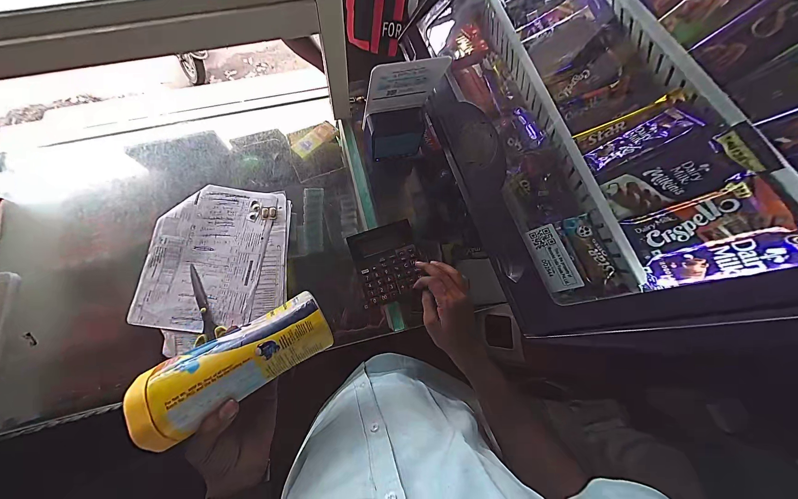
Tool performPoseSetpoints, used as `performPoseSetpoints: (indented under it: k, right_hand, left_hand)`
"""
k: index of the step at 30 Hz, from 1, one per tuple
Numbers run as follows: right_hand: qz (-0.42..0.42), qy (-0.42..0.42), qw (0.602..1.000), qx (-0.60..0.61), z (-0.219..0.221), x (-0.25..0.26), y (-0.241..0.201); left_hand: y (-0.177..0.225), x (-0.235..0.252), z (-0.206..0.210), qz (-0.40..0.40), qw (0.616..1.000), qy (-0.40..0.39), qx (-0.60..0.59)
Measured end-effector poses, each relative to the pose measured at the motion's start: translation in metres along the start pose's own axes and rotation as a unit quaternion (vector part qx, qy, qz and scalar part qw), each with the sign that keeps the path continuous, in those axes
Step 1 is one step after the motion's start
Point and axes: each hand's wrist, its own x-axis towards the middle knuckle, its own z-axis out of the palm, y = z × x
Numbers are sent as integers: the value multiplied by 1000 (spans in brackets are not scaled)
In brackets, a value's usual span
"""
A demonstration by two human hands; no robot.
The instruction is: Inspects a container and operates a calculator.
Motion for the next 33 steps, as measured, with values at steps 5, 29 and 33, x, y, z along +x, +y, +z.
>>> performPoseSetpoints:
  k: [5,29,33]
  right_hand:
    - [2,-34,997,-63,6,5,-3]
    - [-119,-23,992,35,1,-8,-43]
    - [-75,-7,997,32,9,-22,-23]
  left_hand:
    - [5,-3,-4,2,1000,-1,-5]
    - [12,-22,-9,-5,999,-27,16]
    - [15,-22,-7,13,999,-17,38]
